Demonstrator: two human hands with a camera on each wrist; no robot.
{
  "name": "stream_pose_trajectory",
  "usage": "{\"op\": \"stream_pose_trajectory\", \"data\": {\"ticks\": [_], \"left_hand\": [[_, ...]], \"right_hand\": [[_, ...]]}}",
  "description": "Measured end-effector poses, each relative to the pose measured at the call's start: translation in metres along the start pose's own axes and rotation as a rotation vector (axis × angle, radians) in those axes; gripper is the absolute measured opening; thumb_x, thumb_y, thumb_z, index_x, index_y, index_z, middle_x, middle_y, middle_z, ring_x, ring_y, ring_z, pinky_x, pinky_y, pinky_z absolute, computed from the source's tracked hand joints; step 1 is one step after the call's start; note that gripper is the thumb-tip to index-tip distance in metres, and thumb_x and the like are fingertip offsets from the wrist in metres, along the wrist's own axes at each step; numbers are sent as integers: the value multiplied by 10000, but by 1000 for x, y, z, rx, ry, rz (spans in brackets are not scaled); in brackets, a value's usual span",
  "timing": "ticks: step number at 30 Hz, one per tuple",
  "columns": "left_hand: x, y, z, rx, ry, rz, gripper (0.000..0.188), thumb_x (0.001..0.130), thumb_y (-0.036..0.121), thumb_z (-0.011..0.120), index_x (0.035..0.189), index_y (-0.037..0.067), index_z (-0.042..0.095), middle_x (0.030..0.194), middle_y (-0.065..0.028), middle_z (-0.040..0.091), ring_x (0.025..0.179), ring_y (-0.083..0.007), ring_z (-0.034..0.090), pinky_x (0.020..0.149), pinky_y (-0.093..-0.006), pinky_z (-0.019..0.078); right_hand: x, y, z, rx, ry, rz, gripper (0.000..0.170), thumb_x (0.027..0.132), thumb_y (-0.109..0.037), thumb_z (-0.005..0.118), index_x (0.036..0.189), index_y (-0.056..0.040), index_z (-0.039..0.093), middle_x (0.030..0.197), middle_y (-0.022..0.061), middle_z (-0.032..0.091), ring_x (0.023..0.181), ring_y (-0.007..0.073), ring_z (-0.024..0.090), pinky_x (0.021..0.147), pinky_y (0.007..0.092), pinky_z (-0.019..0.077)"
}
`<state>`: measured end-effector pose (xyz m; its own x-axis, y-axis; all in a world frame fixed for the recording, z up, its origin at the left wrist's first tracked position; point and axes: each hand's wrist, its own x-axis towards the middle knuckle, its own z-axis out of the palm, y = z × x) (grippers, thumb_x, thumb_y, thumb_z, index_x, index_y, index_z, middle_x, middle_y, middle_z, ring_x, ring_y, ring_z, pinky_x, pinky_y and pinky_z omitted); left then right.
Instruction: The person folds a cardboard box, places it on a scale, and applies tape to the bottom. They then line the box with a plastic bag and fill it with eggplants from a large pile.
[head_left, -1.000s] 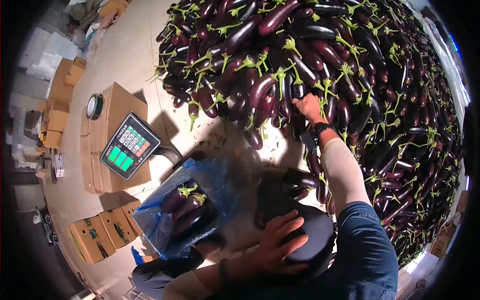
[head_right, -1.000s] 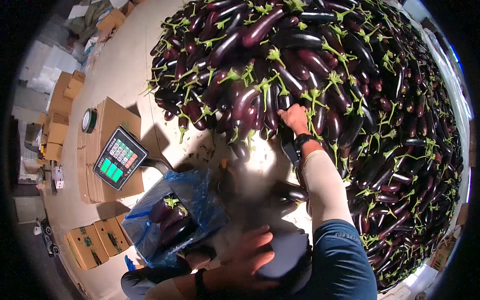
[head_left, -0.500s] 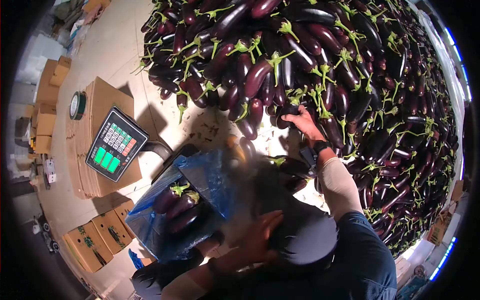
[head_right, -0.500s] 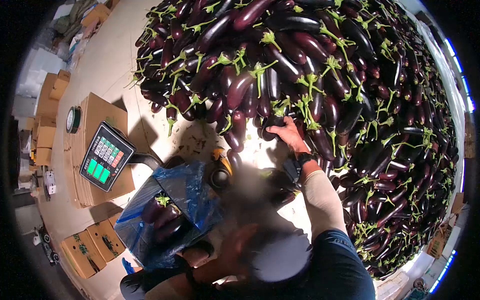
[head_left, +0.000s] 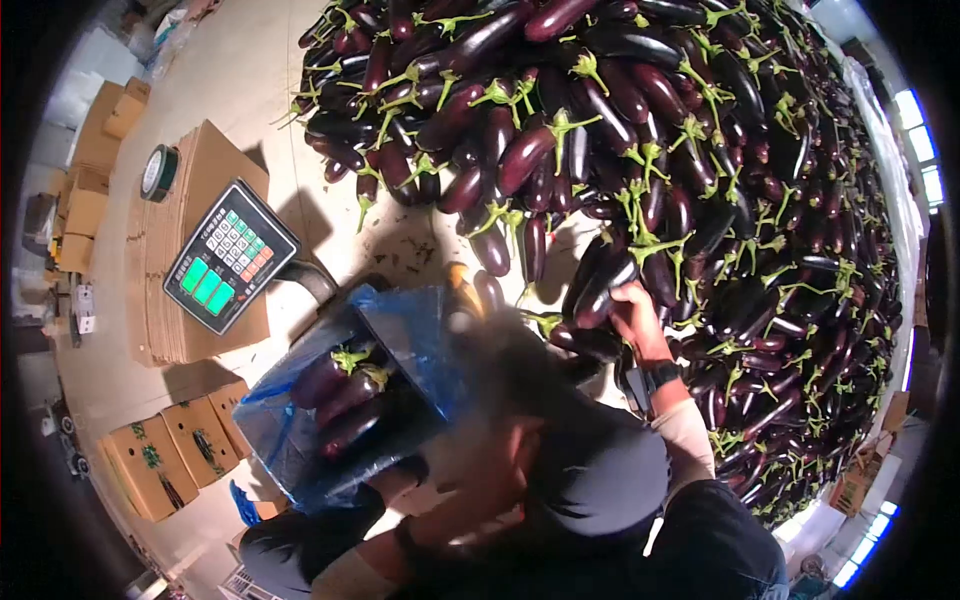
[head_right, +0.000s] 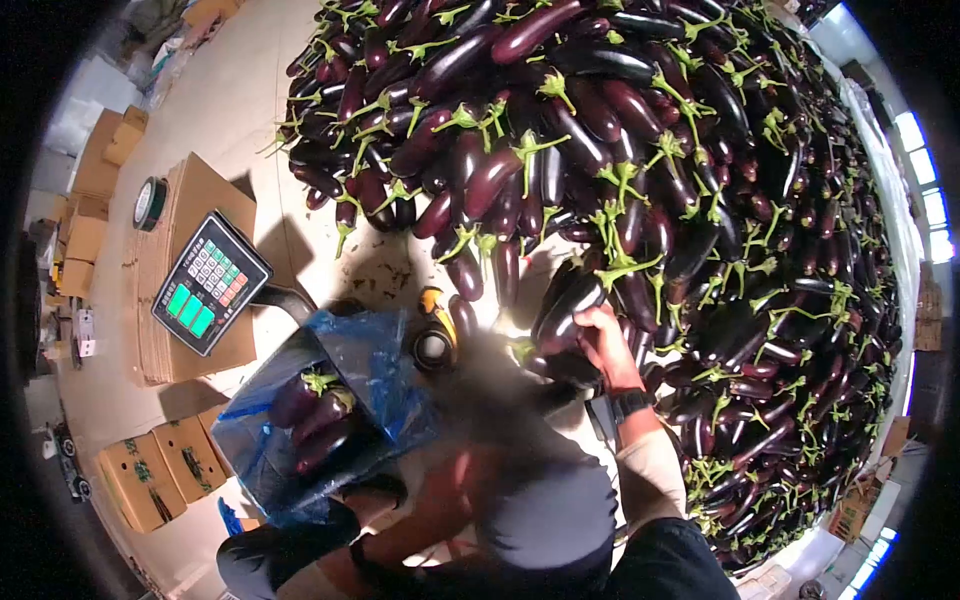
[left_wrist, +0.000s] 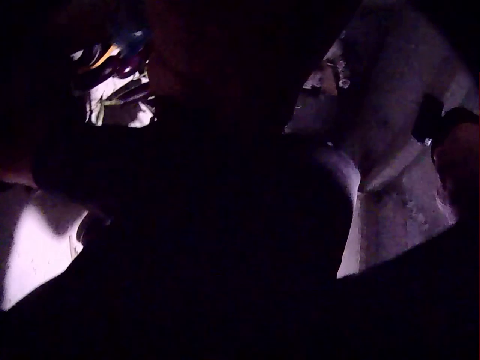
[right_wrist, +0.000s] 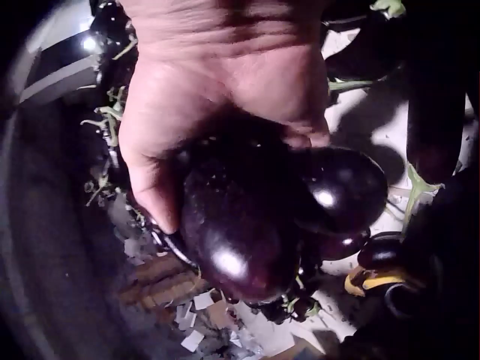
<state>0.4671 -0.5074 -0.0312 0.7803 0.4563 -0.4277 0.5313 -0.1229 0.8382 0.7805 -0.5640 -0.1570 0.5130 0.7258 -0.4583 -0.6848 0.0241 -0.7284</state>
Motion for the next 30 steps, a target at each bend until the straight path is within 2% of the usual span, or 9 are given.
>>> {"op": "stream_pose_trajectory", "data": {"ticks": [6, 8, 14, 15, 18, 19, 25, 28, 30], "left_hand": [[14, 34, -74, -31, 50, 371, 366, 975, 197, 612, 1297, 32, 556, 1235, -169, 608, 1019, -268, 664, 798, -361, 565], [12, 44, -111, -1057, -95, -121, 517, 974, 298, 630, 1376, 20, 464, 1283, -159, 577, 1052, -273, 659, 800, -373, 578], [-16, 62, -200, -692, -111, 376, 551, 934, 215, 660, 1402, 40, 427, 1273, -108, 567, 1048, -211, 638, 864, -337, 543], [-43, 91, -208, -1060, -102, 187, 401, 898, 39, 603, 1289, 40, 516, 1145, -48, 592, 1041, -161, 600, 895, -367, 523], [-53, 46, -212, -1199, 87, 242, 351, 885, 57, 608, 1225, 14, 529, 1088, -101, 639, 1006, -223, 655, 915, -401, 541], [-65, 42, -211, -1259, 154, 294, 243, 922, 101, 516, 1110, -22, 609, 951, -123, 689, 834, -224, 683, 767, -359, 544], [-78, -45, -176, -1173, 618, 118, 184, 909, 65, 556, 1026, -33, 658, 872, -110, 694, 823, -218, 700, 736, -329, 559], [-79, -47, -168, -1297, 581, 81, 131, 899, 66, 593, 988, -4, 660, 853, -76, 680, 748, -187, 673, 683, -294, 542], [-61, -100, -151, -883, 501, -24, 134, 907, 96, 607, 1008, 19, 649, 864, -50, 660, 720, -162, 639, 675, -266, 518]], "right_hand": [[-65, -97, 74, -15, -282, 46, 717, 549, -59, 621, 1258, 38, 583, 1058, 128, 700, 948, 240, 669, 838, 306, 533], [-64, -138, 130, -56, -451, 161, 859, 473, -53, 682, 1317, 36, 552, 1111, 157, 701, 994, 252, 681, 854, 302, 543], [-79, -150, 290, -94, -1000, 478, 949, 492, -10, 722, 1402, 43, 461, 1215, 207, 648, 1153, 310, 619, 1029, 347, 460], [-90, -143, 318, -251, -987, 444, 884, 527, -17, 715, 1379, 43, 484, 1198, 184, 656, 1146, 282, 615, 1021, 332, 456], [-107, -120, 368, -655, -968, 297, 538, 669, -64, 679, 1194, 30, 604, 1024, 67, 686, 927, 164, 638, 873, 301, 494], [-99, -114, 369, -798, -945, 153, 585, 647, -90, 658, 1215, 36, 603, 1023, 71, 692, 904, 154, 648, 819, 289, 510], [-99, -74, 367, -1072, -803, -131, 686, 656, -113, 716, 1309, -18, 527, 1103, 56, 614, 998, 152, 580, 885, 300, 477], [-98, -55, 375, -1307, -855, -96, 662, 657, -150, 806, 1252, -12, 551, 1062, 66, 625, 963, 154, 594, 880, 293, 482], [-89, -30, 373, -1417, -894, -173, 684, 677, -215, 833, 1246, 26, 538, 1057, 146, 644, 996, 209, 622, 889, 319, 498]]}}
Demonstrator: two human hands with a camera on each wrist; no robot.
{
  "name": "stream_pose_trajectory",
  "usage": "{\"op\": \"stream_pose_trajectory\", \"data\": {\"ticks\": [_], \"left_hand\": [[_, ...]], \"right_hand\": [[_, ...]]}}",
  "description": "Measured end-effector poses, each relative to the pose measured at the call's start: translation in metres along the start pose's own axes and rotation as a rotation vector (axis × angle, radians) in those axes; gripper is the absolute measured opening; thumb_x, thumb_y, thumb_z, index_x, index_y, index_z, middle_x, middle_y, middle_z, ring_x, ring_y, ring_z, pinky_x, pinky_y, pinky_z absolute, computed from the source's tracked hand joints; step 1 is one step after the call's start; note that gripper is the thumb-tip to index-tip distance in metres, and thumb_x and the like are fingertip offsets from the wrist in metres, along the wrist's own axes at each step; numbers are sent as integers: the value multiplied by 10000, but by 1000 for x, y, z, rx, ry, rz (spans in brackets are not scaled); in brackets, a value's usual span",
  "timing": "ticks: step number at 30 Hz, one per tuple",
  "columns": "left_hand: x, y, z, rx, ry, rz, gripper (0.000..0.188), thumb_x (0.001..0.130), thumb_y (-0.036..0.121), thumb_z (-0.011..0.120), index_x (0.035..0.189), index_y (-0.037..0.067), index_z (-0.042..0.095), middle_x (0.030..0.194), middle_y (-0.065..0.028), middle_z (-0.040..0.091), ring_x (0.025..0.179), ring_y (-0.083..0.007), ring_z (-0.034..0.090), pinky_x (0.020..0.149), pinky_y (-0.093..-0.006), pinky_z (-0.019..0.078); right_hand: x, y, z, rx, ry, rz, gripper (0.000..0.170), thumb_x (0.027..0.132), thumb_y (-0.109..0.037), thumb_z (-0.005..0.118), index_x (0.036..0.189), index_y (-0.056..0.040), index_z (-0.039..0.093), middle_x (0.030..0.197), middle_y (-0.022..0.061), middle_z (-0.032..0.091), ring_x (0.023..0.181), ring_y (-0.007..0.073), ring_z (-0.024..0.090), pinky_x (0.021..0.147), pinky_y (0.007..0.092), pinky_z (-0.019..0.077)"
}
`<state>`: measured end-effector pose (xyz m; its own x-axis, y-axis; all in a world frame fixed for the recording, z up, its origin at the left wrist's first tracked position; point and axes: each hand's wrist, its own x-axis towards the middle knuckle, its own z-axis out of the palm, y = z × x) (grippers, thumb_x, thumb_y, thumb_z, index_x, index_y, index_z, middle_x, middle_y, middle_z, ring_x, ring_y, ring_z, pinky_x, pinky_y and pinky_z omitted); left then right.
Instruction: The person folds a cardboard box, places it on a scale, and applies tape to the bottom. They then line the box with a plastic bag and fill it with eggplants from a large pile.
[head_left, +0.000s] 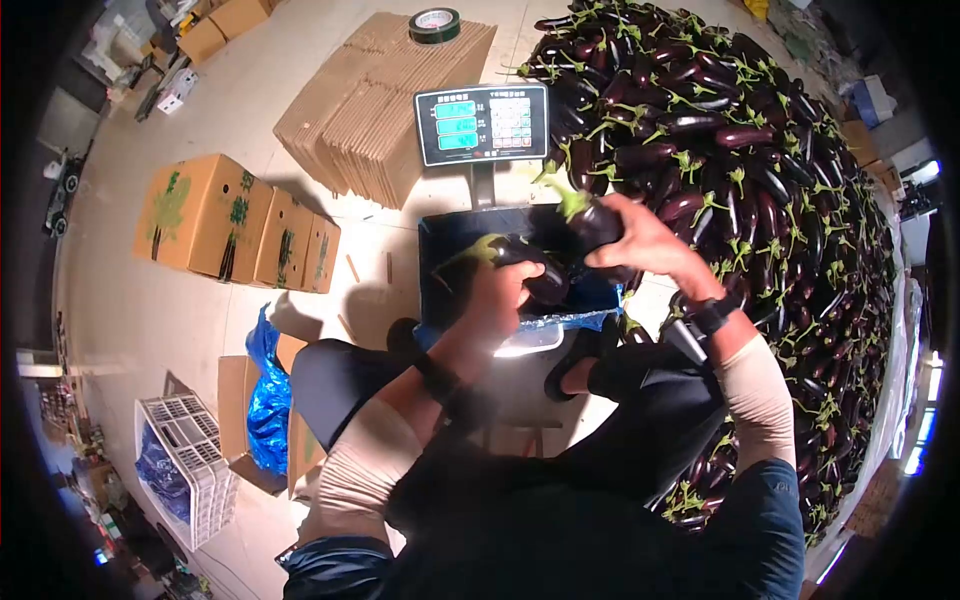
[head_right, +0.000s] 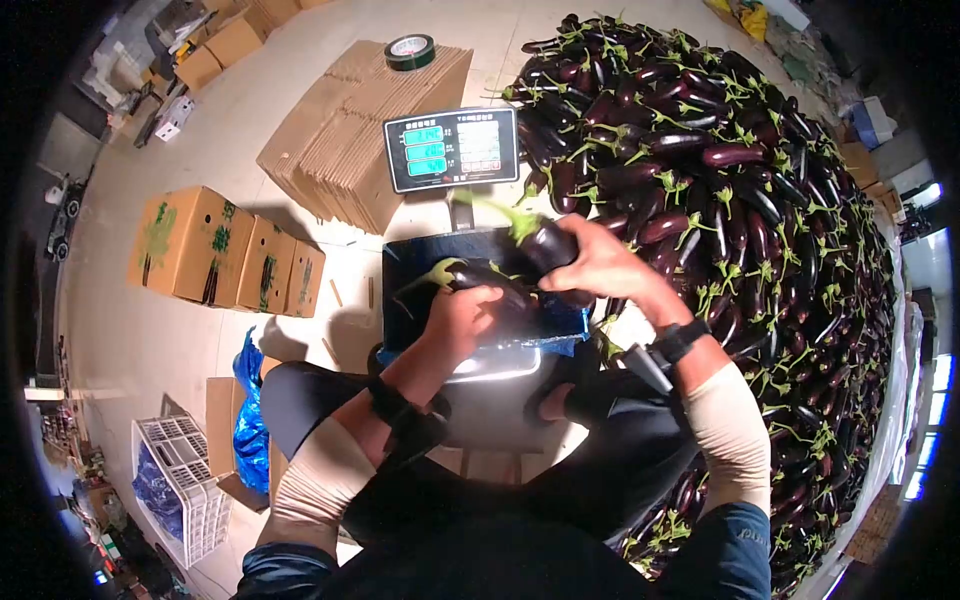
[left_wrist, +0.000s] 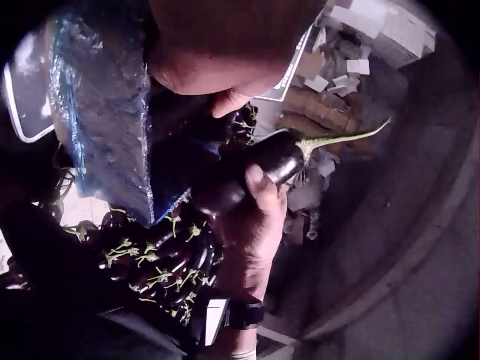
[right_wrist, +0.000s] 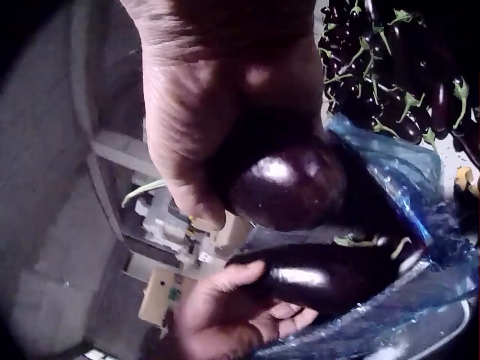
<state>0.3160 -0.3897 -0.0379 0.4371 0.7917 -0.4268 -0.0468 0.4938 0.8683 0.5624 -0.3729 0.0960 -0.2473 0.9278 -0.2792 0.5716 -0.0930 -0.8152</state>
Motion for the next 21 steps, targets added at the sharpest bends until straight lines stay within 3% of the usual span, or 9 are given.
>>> {"op": "stream_pose_trajectory", "data": {"ticks": [2, 3, 6, 7, 8, 13, 15, 17, 21], "left_hand": [[13, -20, 6, -217, 13, -26, 157, 910, 118, 620, 1035, 26, 646, 879, -33, 649, 759, -147, 623, 685, -233, 494], [1, 8, 24, -639, 92, -266, 185, 905, 78, 623, 1085, 36, 635, 934, -26, 641, 842, -124, 623, 736, -229, 498], [-17, 24, 39, -438, 71, -45, 280, 874, 57, 665, 1145, 36, 597, 1003, -36, 638, 895, -123, 623, 787, -265, 519], [17, -35, 21, -271, -13, -33, 140, 909, 215, 611, 1029, 143, 626, 959, -22, 633, 928, -162, 610, 846, -342, 488], [12, -28, 23, -268, -10, -35, 140, 909, 215, 611, 1029, 143, 626, 959, -22, 633, 928, -162, 610, 846, -342, 488], [-8, -10, 28, -306, 110, -167, 283, 798, 194, 663, 1059, 112, 590, 1031, -63, 613, 971, -222, 595, 898, -456, 482], [-8, -14, 28, -379, 90, -187, 294, 785, 172, 674, 1061, 115, 589, 1038, -62, 613, 970, -230, 597, 900, -475, 482], [-11, -22, 38, -235, 179, -64, 323, 762, 151, 701, 1065, 136, 593, 1042, -52, 619, 967, -235, 605, 898, -500, 479], [-6, -35, 43, -209, 159, 132, 331, 760, 140, 714, 1070, 145, 597, 1057, -57, 613, 965, -245, 602, 888, -521, 483]], "right_hand": [[12, 3, 21, -139, 21, -80, 698, 668, -190, 839, 1250, 32, 525, 1069, 116, 653, 1023, 221, 626, 939, 341, 485], [19, 0, 27, -140, -46, -95, 714, 680, -201, 837, 1274, 26, 511, 1100, 144, 648, 1064, 249, 623, 959, 350, 481], [39, 10, 40, -185, -99, -161, 697, 710, -172, 795, 1312, 4, 489, 1154, 205, 631, 1121, 324, 614, 981, 379, 476], [51, 26, 42, -246, -115, -253, 703, 708, -157, 777, 1324, 0, 475, 1148, 213, 632, 1117, 338, 614, 983, 389, 475], [58, 34, 42, -307, -130, -345, 710, 706, -142, 759, 1337, -5, 462, 1141, 220, 633, 1113, 353, 614, 985, 398, 474], [66, 38, 58, -631, -168, -67, 427, 741, -60, 662, 1131, 18, 506, 1159, 253, 616, 1057, 427, 609, 890, 475, 503], [69, 50, 64, -727, -190, -143, 440, 766, -53, 619, 1181, 31, 499, 1156, 264, 621, 1056, 419, 621, 895, 468, 511], [64, 61, 72, -902, -162, -292, 420, 792, -47, 569, 1200, 48, 532, 1127, 266, 640, 1060, 407, 635, 904, 472, 522], [73, 54, 58, -687, -274, -161, 340, 783, -57, 596, 1113, 20, 624, 1048, 256, 662, 1023, 411, 640, 893, 457, 511]]}}
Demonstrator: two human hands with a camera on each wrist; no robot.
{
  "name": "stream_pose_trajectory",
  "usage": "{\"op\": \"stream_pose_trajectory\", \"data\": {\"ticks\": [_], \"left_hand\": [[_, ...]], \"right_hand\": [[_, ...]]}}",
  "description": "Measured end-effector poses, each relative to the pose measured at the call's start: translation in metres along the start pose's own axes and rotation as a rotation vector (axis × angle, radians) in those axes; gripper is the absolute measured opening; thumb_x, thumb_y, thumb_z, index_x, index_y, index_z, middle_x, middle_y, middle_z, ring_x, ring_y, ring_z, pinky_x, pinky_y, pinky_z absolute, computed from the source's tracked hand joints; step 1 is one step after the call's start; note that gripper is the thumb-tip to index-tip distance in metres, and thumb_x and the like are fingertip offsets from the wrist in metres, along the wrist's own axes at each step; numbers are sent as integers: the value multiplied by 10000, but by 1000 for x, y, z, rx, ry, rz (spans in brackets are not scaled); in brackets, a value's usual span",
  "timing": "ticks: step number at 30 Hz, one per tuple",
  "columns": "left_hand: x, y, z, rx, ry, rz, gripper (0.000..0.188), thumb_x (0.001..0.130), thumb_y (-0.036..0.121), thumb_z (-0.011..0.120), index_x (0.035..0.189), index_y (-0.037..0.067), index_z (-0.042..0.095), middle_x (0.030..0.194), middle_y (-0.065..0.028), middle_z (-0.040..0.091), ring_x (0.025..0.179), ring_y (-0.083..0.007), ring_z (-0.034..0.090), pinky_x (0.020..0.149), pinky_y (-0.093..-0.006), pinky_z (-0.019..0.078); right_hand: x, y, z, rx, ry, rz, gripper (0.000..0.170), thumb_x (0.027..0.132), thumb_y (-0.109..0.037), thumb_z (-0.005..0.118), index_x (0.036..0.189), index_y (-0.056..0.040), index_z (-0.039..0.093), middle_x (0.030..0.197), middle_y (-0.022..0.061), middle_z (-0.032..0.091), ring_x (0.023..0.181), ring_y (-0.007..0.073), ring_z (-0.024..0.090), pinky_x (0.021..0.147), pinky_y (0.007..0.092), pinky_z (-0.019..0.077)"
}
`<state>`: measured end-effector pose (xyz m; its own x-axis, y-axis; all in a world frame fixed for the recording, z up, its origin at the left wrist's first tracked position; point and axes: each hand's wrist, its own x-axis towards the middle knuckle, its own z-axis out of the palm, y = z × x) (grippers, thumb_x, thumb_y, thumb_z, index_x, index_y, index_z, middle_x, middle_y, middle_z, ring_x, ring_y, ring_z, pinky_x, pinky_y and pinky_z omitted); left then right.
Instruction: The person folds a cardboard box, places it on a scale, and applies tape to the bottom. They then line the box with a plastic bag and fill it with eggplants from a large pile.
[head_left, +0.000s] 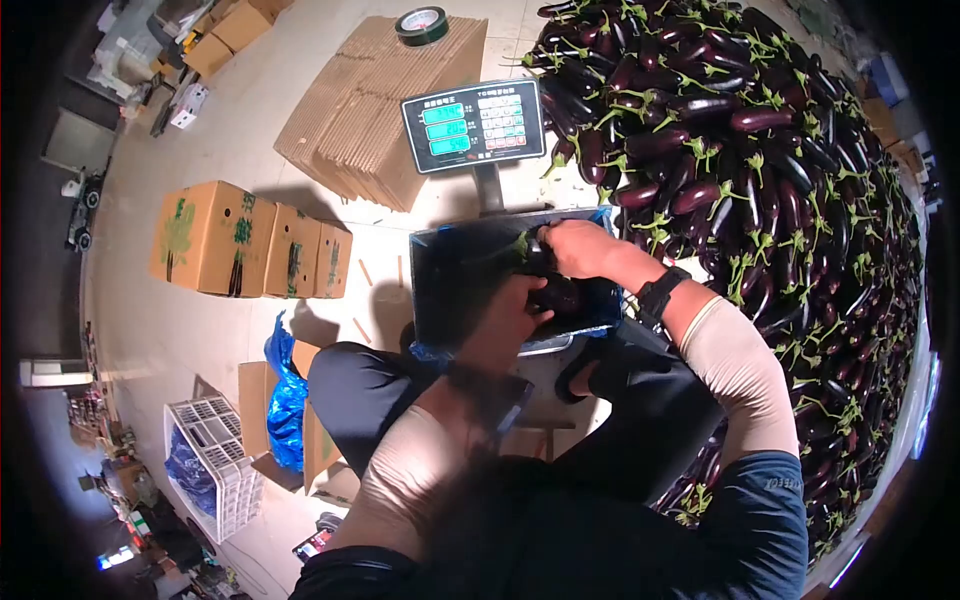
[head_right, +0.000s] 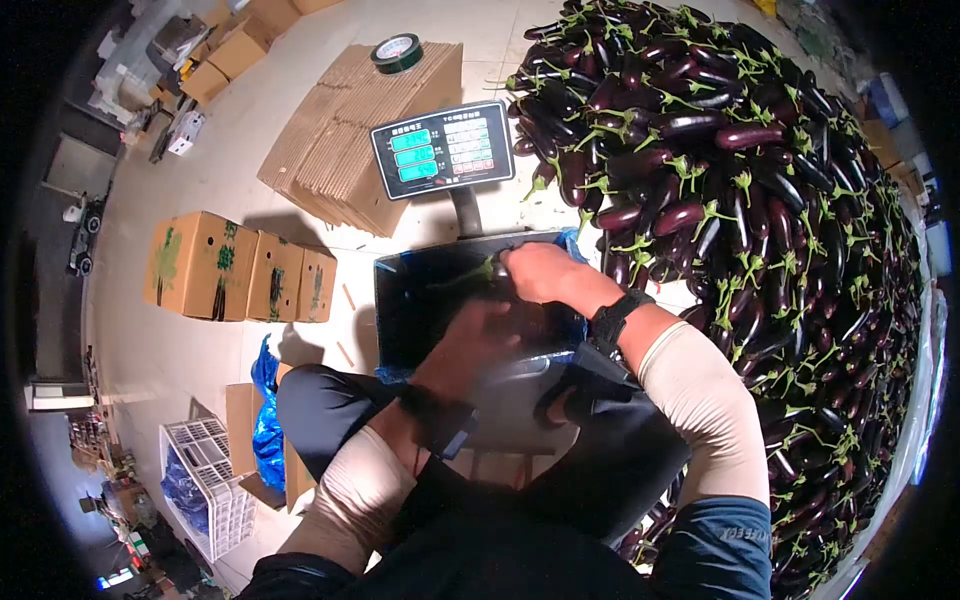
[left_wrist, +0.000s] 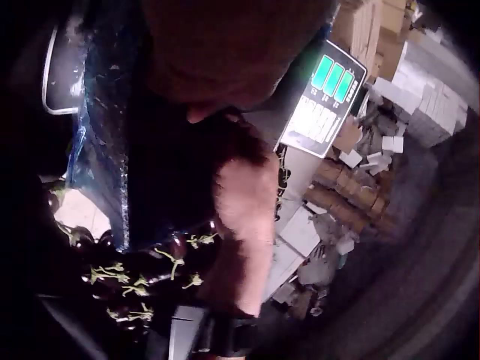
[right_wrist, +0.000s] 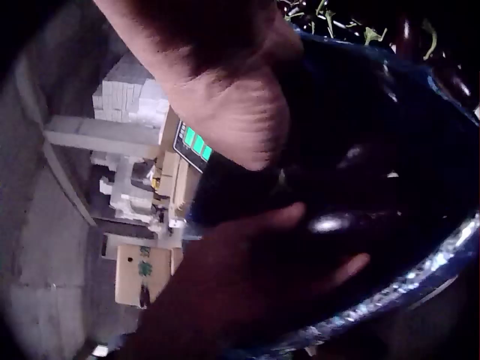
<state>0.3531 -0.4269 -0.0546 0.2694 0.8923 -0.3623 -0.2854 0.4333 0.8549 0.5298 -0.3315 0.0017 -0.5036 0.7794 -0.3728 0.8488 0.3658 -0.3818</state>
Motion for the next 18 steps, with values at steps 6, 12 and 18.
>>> {"op": "stream_pose_trajectory", "data": {"ticks": [6, 12, 18], "left_hand": [[-4, 20, 6, 745, -198, 340, 279, 885, 62, 604, 1157, 119, 605, 1073, -71, 617, 980, -193, 599, 838, -359, 544], [39, -11, -20, 145, -291, -147, 261, 941, 45, 524, 1184, 61, 619, 1050, -70, 637, 1006, -179, 616, 792, -294, 563], [42, 87, -6, 1150, -350, -285, 388, 850, 286, 670, 1138, 26, 677, 1078, -244, 688, 1010, -342, 675, 904, -420, 525]], "right_hand": [[-21, -5, -38, 286, 78, 46, 329, 832, -76, 550, 1133, -34, 675, 1090, 248, 679, 1058, 408, 638, 892, 458, 513], [-58, 17, -61, 496, 294, 67, 333, 911, -156, 654, 1186, 28, 615, 910, 78, 661, 838, 177, 617, 779, 320, 503], [-96, 54, -51, 651, 463, 116, 344, 906, -179, 646, 1158, 54, 626, 925, 120, 687, 835, 187, 637, 791, 326, 513]]}}
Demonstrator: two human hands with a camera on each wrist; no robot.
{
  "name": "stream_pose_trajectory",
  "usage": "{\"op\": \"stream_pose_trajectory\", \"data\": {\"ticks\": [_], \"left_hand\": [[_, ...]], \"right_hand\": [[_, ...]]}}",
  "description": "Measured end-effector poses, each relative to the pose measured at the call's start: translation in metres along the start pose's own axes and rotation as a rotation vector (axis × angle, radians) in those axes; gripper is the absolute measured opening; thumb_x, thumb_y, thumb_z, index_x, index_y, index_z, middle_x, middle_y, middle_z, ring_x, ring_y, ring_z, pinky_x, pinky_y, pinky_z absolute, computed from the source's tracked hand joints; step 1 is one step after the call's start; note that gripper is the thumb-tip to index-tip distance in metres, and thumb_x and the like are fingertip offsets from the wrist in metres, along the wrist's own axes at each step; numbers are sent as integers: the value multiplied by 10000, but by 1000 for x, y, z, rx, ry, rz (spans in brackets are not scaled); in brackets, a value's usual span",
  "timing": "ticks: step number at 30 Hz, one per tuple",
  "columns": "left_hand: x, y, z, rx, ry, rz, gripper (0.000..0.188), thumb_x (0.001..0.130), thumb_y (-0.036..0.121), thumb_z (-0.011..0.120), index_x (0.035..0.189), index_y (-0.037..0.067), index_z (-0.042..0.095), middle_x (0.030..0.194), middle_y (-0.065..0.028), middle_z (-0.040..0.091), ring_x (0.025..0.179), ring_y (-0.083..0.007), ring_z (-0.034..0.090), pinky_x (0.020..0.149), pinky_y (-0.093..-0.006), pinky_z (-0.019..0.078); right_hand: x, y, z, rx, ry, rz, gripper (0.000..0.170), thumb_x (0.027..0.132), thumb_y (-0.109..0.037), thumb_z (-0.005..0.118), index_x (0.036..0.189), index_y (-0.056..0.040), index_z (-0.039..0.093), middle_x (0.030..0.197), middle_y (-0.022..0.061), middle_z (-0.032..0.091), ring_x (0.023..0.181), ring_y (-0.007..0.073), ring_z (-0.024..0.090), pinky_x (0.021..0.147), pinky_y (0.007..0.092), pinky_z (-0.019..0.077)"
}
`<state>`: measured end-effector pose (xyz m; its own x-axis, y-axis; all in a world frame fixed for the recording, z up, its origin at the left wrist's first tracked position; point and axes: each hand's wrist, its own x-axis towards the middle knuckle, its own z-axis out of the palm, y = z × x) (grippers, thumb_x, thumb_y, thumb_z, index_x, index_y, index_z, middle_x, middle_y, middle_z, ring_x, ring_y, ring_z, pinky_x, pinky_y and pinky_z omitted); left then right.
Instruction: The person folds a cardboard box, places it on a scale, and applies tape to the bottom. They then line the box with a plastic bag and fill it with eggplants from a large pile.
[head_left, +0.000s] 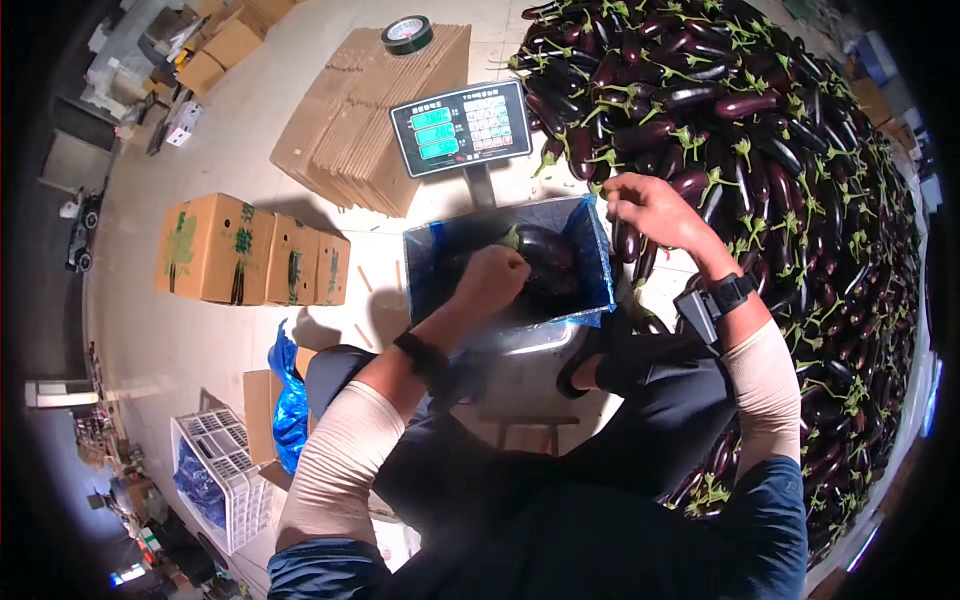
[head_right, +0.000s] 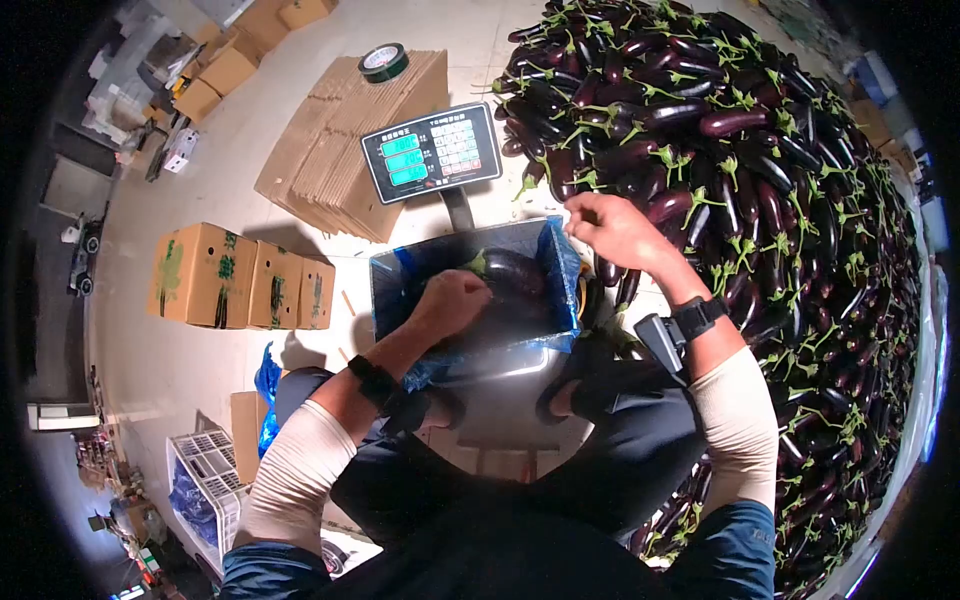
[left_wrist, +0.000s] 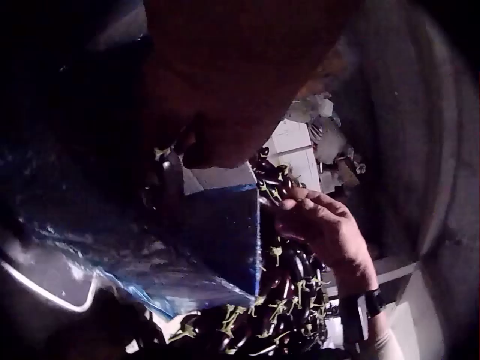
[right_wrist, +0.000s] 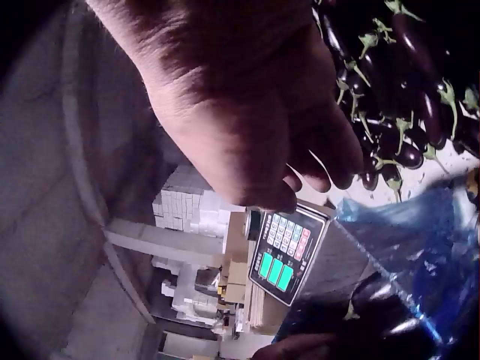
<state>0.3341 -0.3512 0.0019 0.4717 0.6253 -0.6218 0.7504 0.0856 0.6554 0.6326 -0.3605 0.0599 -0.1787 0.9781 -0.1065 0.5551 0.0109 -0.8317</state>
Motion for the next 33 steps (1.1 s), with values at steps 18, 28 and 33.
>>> {"op": "stream_pose_trajectory", "data": {"ticks": [18, 28, 33], "left_hand": [[29, -42, -1, 421, 259, 233, 289, 789, 269, 693, 930, 18, 676, 946, -212, 704, 906, -368, 698, 798, -430, 563], [13, -43, -1, 558, 237, 512, 161, 796, 143, 605, 798, 12, 699, 836, -226, 682, 818, -394, 678, 747, -496, 542], [5, -18, -27, 516, 258, 296, 245, 804, 223, 647, 918, 13, 700, 869, -208, 696, 853, -369, 696, 763, -446, 566]], "right_hand": [[-135, 103, -70, 47, 153, 446, 336, 918, -167, 596, 1157, 67, 626, 929, 100, 684, 805, 146, 612, 704, 299, 519], [-225, 242, -43, -338, -128, 150, 171, 820, -161, 655, 861, 4, 664, 876, 55, 689, 721, 173, 622, 600, 325, 500], [-222, 247, -42, -278, -111, 169, 170, 814, -162, 656, 858, 2, 666, 880, 57, 691, 725, 178, 624, 604, 328, 502]]}}
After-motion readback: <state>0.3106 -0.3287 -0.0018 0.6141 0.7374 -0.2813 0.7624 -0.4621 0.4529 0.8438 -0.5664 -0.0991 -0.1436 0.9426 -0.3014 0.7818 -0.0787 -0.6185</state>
